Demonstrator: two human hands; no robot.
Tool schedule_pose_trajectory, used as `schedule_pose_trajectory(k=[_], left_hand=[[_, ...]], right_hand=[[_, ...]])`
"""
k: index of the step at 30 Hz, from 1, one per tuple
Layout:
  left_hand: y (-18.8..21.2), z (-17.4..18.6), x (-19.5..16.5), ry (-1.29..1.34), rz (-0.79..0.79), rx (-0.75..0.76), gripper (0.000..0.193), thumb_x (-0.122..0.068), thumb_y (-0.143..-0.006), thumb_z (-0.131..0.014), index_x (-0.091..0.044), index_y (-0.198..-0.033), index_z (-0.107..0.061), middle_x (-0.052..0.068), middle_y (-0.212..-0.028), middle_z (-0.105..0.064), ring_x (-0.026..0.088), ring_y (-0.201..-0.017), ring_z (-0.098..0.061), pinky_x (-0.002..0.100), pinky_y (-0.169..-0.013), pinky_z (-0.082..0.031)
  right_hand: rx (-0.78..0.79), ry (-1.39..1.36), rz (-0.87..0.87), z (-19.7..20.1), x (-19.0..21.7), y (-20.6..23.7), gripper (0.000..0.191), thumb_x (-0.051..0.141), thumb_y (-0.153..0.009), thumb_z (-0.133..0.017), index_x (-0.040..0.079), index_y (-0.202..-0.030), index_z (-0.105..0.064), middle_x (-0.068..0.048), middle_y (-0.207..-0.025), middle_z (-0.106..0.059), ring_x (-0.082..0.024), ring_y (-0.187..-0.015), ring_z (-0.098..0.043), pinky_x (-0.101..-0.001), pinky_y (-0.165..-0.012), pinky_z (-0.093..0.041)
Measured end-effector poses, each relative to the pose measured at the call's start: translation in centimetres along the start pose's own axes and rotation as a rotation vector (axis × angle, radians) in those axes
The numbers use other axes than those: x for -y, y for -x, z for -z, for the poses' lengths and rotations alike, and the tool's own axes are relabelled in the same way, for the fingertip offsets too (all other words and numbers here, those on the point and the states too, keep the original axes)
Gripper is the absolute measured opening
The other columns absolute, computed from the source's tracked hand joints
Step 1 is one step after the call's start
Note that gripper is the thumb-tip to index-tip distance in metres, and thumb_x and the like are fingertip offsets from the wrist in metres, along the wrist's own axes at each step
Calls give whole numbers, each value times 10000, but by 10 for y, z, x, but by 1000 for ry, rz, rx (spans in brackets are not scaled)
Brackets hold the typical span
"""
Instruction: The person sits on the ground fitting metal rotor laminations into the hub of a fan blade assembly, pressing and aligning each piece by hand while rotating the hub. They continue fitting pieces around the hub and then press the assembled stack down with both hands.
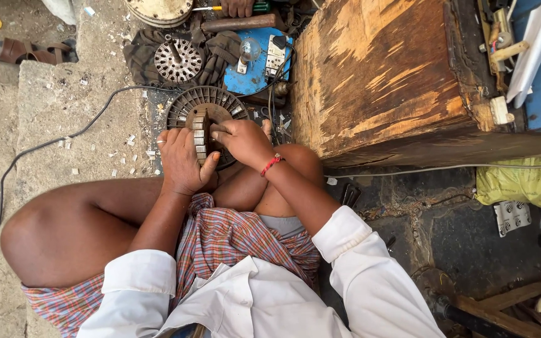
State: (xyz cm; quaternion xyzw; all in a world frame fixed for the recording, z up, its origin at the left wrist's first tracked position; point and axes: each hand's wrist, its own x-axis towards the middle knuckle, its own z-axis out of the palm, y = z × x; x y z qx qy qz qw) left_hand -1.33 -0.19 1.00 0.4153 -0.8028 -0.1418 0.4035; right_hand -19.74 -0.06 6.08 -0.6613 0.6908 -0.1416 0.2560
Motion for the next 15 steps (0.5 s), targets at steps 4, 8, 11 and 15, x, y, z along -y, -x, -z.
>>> schedule_pose_trajectory(k=[4,8,11,15], left_hand=[[0,2,-1,-24,12,10,624,-619,-995,-491,-12,-1069,-616,159,-1000,-567,355,-984,-526,504,-979,-345],[0,2,-1,-23,17,9,608,-605,-990,-507,-14,-1073,-621,154,-999,-578,352,-984,-533,512,-978,-350],[-1,1,0,-39,-3,4,604,-617,-980,-511,-23,-1040,-610,155,-998,-583,354,-990,-537,509,-988,-359],[-3,0,1,-27,19,1,632,-624,-1000,-497,-6,-1062,-612,159,-988,-582,351,-973,-539,506,-965,-356]], right_hand=[[210,-575,-269,-2,-4,-13,317,288,-949,-658,111,-1201,-733,-54,-1004,-795,-238,-815,-758,-323,-680,-527],[-30,-34,93,-8,1,7,228,268,-980,-680,72,-1066,-759,-77,-955,-763,-257,-870,-728,-349,-791,-531],[-221,269,468,-4,0,22,220,173,-916,-658,54,-1082,-743,-66,-1029,-720,-257,-929,-698,-376,-836,-550],[-252,406,763,8,-4,29,251,153,-916,-671,12,-1117,-720,-90,-1182,-695,-225,-1004,-688,-387,-877,-553]])
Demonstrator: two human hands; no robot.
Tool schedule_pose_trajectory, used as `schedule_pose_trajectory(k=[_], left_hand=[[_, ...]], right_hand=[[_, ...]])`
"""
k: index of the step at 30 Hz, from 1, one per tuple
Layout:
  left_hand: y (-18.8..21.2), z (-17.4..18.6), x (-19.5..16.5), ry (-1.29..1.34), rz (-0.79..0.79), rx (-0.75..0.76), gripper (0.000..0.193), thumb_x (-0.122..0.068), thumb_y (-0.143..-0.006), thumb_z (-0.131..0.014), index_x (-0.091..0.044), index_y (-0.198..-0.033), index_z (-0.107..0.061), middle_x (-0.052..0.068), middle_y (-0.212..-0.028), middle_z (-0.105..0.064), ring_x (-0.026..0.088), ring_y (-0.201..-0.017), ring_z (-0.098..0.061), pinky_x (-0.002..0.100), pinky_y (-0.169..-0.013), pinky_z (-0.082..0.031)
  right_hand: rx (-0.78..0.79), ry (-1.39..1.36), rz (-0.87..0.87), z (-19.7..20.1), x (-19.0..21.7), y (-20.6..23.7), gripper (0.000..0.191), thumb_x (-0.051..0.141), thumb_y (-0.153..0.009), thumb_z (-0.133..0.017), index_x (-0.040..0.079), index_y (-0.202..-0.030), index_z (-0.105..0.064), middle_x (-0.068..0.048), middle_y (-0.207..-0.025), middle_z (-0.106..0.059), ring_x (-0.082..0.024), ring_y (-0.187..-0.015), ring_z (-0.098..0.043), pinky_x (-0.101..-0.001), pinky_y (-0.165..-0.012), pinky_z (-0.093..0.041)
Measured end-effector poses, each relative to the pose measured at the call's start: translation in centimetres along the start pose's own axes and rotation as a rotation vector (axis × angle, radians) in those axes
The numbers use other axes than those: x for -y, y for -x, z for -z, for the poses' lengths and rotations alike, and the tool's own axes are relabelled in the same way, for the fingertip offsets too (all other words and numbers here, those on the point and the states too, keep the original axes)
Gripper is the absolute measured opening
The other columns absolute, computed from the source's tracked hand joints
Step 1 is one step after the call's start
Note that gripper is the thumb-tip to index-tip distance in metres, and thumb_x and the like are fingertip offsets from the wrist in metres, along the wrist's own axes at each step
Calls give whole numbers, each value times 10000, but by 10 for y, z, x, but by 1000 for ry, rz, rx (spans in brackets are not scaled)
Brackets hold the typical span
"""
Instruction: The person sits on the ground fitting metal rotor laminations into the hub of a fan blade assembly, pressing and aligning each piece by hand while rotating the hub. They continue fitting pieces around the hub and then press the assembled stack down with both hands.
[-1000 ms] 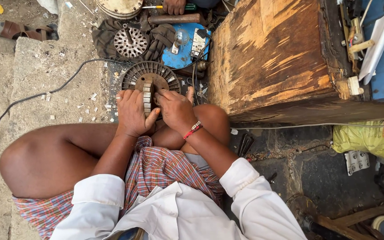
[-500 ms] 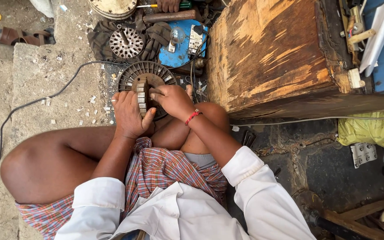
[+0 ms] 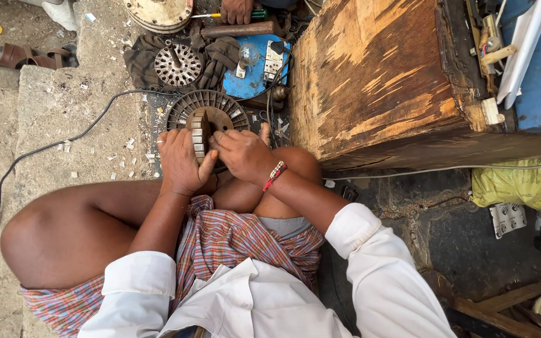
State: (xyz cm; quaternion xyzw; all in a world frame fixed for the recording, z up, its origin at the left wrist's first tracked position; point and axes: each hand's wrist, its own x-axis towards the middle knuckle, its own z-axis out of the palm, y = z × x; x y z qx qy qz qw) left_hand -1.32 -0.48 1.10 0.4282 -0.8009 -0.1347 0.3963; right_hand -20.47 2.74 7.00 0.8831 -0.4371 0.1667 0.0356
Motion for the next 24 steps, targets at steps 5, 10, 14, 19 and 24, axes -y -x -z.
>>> schedule_pose_trajectory(k=[5,10,14,19,24], left_hand=[[0,1,0,48,24,-7,624,-618,-997,-477,-16,-1065,-623,159,-964,-577,355,-954,-534,512,-961,-353],[3,0,-1,-9,-3,-9,619,-622,-1005,-480,-19,-1060,-608,165,-989,-574,363,-989,-529,511,-994,-351],[4,1,2,57,17,-36,608,-600,-1031,-462,-16,-1102,-616,162,-1008,-573,367,-995,-527,511,-977,-345],[5,4,4,83,68,-17,569,-581,-1031,-461,-36,-1077,-619,158,-984,-563,368,-983,-527,514,-978,-353],[4,4,4,132,51,-21,571,-590,-1033,-452,-46,-1050,-627,149,-959,-563,365,-961,-528,509,-951,-352]], right_hand=[[-38,-57,-138,2,10,-4,232,134,-887,-665,79,-1099,-743,-83,-1226,-714,-239,-1035,-708,-385,-923,-542],[-78,-185,-491,-12,18,-4,158,156,-924,-683,138,-1040,-790,-11,-1031,-787,-188,-937,-749,-563,-1004,-369],[-143,-555,-727,-41,2,-9,202,254,-972,-707,113,-1094,-785,-26,-1070,-780,-173,-984,-750,-402,-1003,-436],[-223,-1141,-876,-61,-10,-8,260,282,-991,-696,99,-1161,-767,-58,-1042,-770,-163,-913,-688,-377,-899,-505],[-114,-663,-633,-32,-13,-6,231,272,-973,-727,111,-1121,-802,-65,-988,-664,-179,-943,-670,-349,-880,-523]])
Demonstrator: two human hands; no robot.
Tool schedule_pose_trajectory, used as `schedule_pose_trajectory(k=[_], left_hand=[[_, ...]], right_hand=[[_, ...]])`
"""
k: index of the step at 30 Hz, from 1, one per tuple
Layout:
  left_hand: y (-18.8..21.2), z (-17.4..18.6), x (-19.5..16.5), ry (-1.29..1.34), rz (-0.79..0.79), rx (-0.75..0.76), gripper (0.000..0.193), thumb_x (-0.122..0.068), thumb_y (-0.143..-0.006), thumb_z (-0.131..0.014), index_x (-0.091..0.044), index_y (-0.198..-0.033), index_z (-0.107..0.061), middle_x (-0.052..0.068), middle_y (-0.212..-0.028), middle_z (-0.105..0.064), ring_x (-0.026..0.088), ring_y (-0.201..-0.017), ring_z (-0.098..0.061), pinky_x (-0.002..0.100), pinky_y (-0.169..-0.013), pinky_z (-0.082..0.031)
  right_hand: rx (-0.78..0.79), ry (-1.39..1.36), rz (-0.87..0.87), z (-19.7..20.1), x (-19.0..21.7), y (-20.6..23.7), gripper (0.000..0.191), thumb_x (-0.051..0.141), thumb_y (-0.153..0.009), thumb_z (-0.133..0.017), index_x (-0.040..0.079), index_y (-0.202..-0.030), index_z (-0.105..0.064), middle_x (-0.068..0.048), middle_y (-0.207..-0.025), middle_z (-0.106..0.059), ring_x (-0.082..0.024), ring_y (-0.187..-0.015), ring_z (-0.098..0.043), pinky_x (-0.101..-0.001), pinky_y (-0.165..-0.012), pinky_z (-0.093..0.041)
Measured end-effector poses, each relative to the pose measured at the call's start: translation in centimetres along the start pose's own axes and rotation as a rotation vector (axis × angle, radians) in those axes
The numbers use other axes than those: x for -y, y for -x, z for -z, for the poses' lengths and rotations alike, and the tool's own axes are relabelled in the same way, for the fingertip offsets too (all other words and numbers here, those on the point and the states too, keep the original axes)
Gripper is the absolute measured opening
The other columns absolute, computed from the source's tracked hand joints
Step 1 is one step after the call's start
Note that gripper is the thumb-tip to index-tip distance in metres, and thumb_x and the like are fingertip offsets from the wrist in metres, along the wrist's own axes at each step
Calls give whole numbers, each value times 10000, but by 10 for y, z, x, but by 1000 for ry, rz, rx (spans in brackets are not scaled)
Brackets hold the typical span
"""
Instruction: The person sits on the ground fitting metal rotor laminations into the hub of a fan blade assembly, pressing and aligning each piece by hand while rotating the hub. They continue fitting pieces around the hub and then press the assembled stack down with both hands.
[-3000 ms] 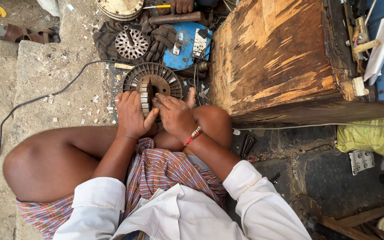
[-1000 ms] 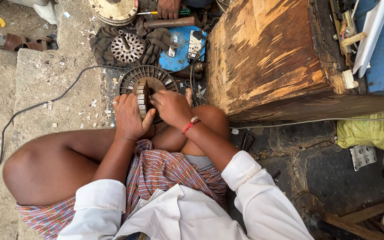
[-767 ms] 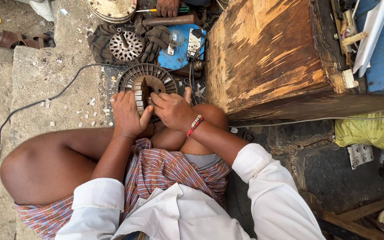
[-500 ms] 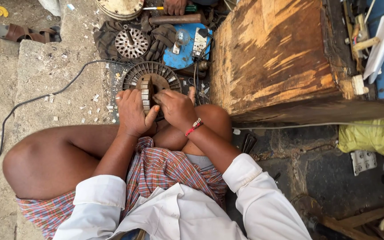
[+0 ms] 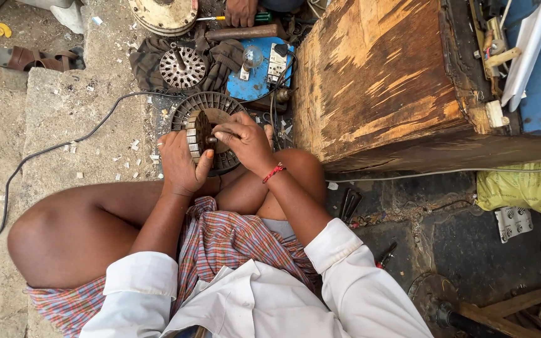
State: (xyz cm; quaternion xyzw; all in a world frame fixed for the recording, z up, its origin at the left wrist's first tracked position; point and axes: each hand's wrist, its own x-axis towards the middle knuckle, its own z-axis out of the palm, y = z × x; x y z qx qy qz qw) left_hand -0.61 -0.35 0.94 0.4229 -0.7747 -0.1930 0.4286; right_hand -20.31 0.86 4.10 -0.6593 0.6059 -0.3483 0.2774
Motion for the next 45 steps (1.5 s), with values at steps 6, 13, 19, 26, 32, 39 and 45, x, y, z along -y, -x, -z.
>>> schedule_pose_trajectory(k=[6,13,19,26,32,39,45], left_hand=[[-1,0,0,-11,27,-2,635,-646,-1036,-405,-49,-1021,-617,138,-925,-549,342,-940,-531,499,-959,-353],[-1,0,0,-6,14,3,676,-679,-1029,-394,-50,-1046,-642,133,-916,-554,334,-935,-529,508,-968,-349],[0,-2,0,-53,-6,10,689,-689,-1010,-408,-39,-1036,-635,138,-932,-555,331,-943,-522,506,-967,-341],[4,-7,-3,-119,-59,4,696,-694,-994,-433,-22,-1021,-614,146,-974,-554,334,-975,-525,514,-991,-332],[5,-6,-6,-151,-86,14,707,-700,-989,-444,-15,-1023,-617,154,-995,-558,341,-992,-524,508,-994,-333],[6,-5,-8,-137,-76,27,715,-695,-964,-470,-3,-1045,-631,155,-987,-560,338,-968,-519,503,-965,-335],[9,-8,-9,-213,-132,6,735,-686,-953,-488,16,-1102,-644,148,-980,-545,327,-974,-513,503,-995,-348]], right_hand=[[207,236,20,13,13,-5,232,297,-969,-690,196,-1156,-784,-22,-1038,-716,-223,-994,-690,-345,-880,-530],[373,-291,43,24,-22,-8,338,213,-1048,-582,37,-1305,-713,-41,-1098,-700,-166,-1027,-652,-322,-857,-533],[280,-424,-359,8,-21,-13,405,390,-1019,-589,44,-1103,-783,-1,-925,-762,-83,-830,-653,-224,-699,-522],[-11,192,-54,-6,15,10,203,182,-877,-790,94,-1058,-760,-64,-778,-753,-143,-739,-691,-397,-1016,-204],[-5,-314,-328,-21,4,14,228,132,-907,-729,78,-1107,-636,23,-874,-737,-51,-816,-699,-308,-876,-506],[-132,-169,-188,-33,-13,19,67,51,-971,-742,-5,-947,-714,-69,-798,-761,-113,-737,-684,-252,-1010,-377],[-217,-654,-494,-42,-4,18,36,60,-927,-677,33,-907,-664,-25,-745,-692,-93,-677,-639,-257,-699,-524]])
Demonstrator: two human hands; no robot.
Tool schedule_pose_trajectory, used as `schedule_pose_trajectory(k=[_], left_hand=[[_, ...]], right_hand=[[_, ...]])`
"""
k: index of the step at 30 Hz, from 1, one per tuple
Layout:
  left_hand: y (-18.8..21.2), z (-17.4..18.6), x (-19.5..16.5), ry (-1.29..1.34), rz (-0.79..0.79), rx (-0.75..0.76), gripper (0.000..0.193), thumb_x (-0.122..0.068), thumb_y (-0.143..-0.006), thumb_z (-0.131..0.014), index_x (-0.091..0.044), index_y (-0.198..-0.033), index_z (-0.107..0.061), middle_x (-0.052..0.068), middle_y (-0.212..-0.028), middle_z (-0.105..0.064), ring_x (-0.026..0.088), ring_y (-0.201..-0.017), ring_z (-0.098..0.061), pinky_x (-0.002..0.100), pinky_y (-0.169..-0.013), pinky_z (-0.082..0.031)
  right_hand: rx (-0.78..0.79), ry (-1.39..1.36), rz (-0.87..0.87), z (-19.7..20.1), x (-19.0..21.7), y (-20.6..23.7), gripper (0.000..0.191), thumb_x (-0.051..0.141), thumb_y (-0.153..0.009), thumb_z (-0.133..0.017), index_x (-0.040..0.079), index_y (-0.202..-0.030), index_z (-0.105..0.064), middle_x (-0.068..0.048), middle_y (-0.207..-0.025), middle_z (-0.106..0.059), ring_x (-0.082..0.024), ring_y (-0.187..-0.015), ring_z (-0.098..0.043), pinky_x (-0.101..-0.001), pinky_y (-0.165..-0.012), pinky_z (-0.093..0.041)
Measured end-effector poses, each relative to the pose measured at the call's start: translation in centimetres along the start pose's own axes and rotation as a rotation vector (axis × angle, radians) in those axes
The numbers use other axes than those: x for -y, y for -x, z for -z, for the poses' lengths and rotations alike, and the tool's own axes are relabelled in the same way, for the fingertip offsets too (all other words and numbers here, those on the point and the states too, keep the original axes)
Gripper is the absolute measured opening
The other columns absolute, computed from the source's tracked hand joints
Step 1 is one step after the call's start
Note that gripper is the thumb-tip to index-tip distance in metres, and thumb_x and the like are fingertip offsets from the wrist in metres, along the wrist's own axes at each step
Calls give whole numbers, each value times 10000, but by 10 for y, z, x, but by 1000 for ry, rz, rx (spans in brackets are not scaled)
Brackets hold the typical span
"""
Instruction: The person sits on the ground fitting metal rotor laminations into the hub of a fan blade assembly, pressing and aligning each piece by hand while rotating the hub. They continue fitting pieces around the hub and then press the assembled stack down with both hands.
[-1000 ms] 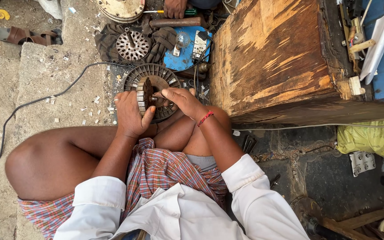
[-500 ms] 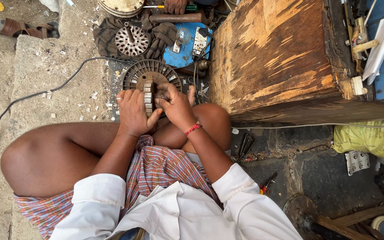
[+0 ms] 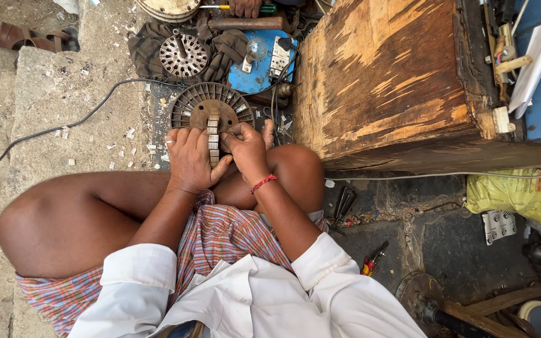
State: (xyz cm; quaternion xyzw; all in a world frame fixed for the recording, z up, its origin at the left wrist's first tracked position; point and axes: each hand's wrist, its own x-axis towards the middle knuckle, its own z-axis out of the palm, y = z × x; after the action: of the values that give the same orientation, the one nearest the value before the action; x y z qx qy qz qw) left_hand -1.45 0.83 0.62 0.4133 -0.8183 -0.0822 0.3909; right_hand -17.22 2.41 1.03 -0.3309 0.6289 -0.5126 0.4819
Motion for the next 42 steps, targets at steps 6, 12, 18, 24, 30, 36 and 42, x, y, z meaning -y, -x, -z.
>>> schedule_pose_trajectory(k=[6,12,18,24,30,36,42], left_hand=[[2,-3,-1,-17,77,26,704,-680,-926,-520,6,-1035,-634,162,-988,-554,348,-986,-517,496,-963,-338],[3,-1,0,-47,-5,-38,655,-629,-961,-496,4,-1069,-626,149,-1007,-540,331,-1006,-513,496,-1008,-340],[3,-3,1,-43,21,-36,661,-654,-956,-510,-6,-1045,-610,144,-1015,-555,331,-995,-513,493,-980,-337],[3,-3,2,22,95,-15,620,-635,-972,-503,-26,-1027,-612,142,-958,-539,337,-984,-522,498,-969,-346],[2,-4,5,39,83,-37,619,-621,-1003,-491,-19,-1090,-603,146,-991,-542,337,-987,-517,500,-968,-337],[2,-4,4,47,110,-18,603,-610,-1002,-492,-23,-1082,-603,144,-984,-544,334,-958,-512,500,-957,-336],[0,-3,2,11,100,-42,629,-605,-1003,-504,0,-1144,-608,153,-1001,-544,337,-967,-509,492,-949,-337]], right_hand=[[1,-111,-79,-10,0,-14,43,12,-930,-659,1,-889,-649,-67,-849,-684,-133,-790,-675,-279,-772,-574],[4,-127,-93,-8,1,-4,26,15,-938,-655,4,-921,-638,-75,-896,-673,-162,-850,-664,-292,-807,-571],[33,-203,-70,-8,-1,7,113,32,-945,-642,0,-1040,-695,-68,-994,-707,-125,-912,-666,-246,-794,-547],[96,-246,-188,-4,-2,8,167,141,-985,-699,108,-1146,-671,0,-938,-670,-68,-719,-531,-200,-498,-330],[174,-139,75,-6,-10,2,193,69,-1016,-645,-5,-1191,-679,-54,-1052,-730,-85,-944,-669,-226,-817,-557],[186,-171,47,-7,-13,-1,192,50,-1020,-628,-23,-1193,-674,-65,-1039,-725,-97,-934,-665,-246,-843,-556],[80,-194,52,-16,-12,3,182,84,-1015,-650,-15,-1163,-690,-45,-1033,-722,-90,-937,-668,-236,-841,-559]])
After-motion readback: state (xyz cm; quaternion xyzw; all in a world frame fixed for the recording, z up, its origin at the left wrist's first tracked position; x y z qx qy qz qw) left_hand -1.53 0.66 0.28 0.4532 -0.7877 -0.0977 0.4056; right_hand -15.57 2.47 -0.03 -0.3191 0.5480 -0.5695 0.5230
